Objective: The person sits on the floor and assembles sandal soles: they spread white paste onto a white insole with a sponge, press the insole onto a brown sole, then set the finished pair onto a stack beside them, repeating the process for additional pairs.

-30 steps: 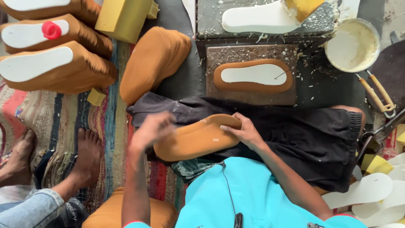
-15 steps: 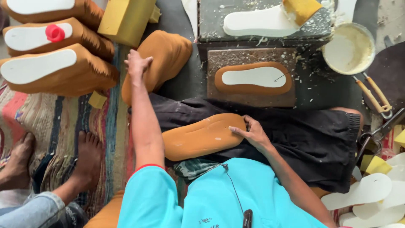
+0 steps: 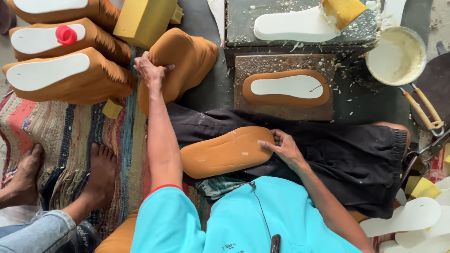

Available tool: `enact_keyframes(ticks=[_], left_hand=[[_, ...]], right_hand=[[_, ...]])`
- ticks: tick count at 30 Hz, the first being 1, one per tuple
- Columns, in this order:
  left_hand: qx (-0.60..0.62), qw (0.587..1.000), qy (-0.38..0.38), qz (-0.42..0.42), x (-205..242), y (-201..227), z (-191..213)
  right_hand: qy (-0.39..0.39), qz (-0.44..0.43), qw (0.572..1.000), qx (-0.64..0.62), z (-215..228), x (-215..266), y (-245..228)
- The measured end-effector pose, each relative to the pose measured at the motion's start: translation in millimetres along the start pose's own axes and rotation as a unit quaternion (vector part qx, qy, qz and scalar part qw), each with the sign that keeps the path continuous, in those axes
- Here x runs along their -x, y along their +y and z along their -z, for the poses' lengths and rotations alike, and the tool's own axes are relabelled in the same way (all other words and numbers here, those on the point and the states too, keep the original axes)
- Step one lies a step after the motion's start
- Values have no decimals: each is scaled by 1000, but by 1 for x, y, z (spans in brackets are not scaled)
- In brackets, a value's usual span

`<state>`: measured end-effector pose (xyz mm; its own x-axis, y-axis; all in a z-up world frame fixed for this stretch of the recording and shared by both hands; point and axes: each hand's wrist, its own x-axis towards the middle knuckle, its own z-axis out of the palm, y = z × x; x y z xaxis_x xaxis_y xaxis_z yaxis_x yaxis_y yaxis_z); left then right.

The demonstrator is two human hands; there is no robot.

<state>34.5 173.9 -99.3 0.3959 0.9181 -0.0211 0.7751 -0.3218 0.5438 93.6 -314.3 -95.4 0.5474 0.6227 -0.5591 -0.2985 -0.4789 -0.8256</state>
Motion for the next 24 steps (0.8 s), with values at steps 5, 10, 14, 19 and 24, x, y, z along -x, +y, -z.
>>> enact_keyframes(ticks=[5,10,14,19,24], left_hand=[[166,977,17,-132,-4,-39,-25],[234,938,28,-255,43,-9,19],[212,934,16,-286,62,-10,33],[75,933,44,-348,107,-4,38],[-21,877,117,-466,174,-4,45]], right_hand=[[28,14,1000,-4,2,-4,10],[59,38,997,18,1,-4,10],[75,46,993,74,-4,-1,5],[139,72,979,132,-5,19,-29],[148,264,932,202,-6,27,-59]])
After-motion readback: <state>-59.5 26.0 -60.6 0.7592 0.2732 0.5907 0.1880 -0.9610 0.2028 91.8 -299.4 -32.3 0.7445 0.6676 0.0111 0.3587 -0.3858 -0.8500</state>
